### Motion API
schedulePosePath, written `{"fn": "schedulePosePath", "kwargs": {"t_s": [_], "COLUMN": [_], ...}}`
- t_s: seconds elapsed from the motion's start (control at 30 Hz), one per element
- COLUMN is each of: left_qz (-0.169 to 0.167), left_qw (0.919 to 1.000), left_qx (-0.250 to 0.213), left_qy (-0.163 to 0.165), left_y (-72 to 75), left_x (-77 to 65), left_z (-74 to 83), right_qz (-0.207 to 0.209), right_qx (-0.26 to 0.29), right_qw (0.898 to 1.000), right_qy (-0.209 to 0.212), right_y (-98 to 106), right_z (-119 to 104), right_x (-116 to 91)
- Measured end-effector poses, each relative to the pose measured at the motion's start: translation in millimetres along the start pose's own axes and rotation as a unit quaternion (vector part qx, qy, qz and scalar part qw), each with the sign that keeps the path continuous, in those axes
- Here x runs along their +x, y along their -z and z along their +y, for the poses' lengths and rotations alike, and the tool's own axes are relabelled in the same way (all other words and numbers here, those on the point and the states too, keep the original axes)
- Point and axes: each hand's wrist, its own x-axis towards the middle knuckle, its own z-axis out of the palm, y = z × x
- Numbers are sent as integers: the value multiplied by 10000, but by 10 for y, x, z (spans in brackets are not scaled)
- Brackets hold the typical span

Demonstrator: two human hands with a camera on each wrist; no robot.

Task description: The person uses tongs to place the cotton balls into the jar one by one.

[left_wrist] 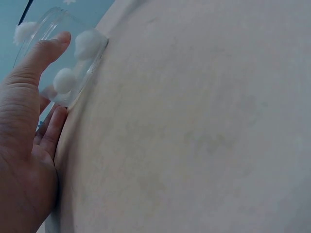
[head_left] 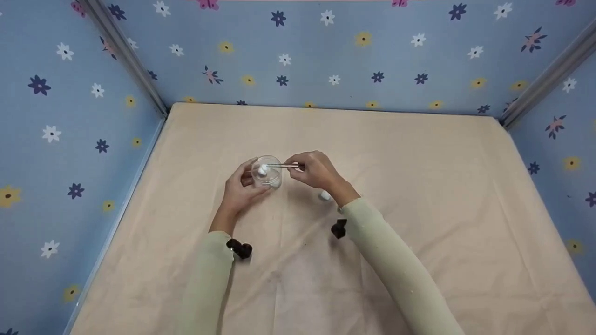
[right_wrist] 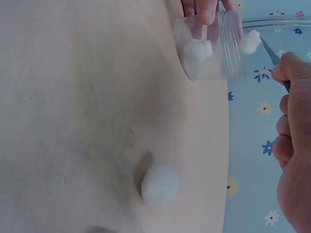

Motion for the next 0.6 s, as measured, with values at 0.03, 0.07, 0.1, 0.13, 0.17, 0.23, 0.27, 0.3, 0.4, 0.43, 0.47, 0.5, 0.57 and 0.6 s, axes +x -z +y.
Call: {"fn": "schedulePosePath", "kwargs": {"t_s": [0.03, 0.07, 0.1, 0.13, 0.17, 0.23, 0.27, 0.3, 0.4, 0.43, 0.47, 0.5, 0.57, 0.6], "left_qz": [3, 4, 2, -2, -6, -14, -20, -21, -4, 2, 7, 13, 24, 31], "left_qw": [10000, 10000, 10000, 10000, 10000, 10000, 10000, 10000, 10000, 10000, 10000, 10000, 10000, 10000], "left_qx": [-3, -6, -1, 9, 21, 35, 41, 44, 56, 56, 71, 83, 85, 77], "left_qy": [-2, -2, 7, 18, 21, 15, 11, 2, -20, -17, -11, 2, 28, 35], "left_y": [0, 1, 1, 3, 3, 1, 1, 0, -5, -8, -9, -10, -12, -12], "left_x": [0, 1, 1, -1, -1, -2, -3, -5, -7, -8, -8, -8, -11, -13], "left_z": [0, -1, -1, 0, -1, 4, 7, 10, 22, 25, 26, 27, 32, 34], "right_qz": [-5, -14, -27, -37, -42, -43, -38, -30, -16, -22, -35, -52, -91, -109], "right_qx": [-17, -20, -24, -23, -24, -37, -34, -42, -58, -38, -27, -13, 20, 37], "right_qw": [10000, 10000, 10000, 10000, 10000, 10000, 10000, 10000, 10000, 10000, 10000, 10000, 9999, 9999], "right_qy": [-4, -13, -22, -32, -36, -31, -26, -22, -31, -43, -52, -66, -74, -75], "right_y": [-1, -1, -2, -2, -4, -5, -4, -4, 2, 6, 9, 13, 20, 27], "right_z": [2, 1, 2, 4, 7, 13, 15, 19, 28, 28, 30, 30, 31, 28], "right_x": [-1, -3, -5, -7, -8, -10, -10, -10, -13, -16, -19, -22, -28, -33]}}
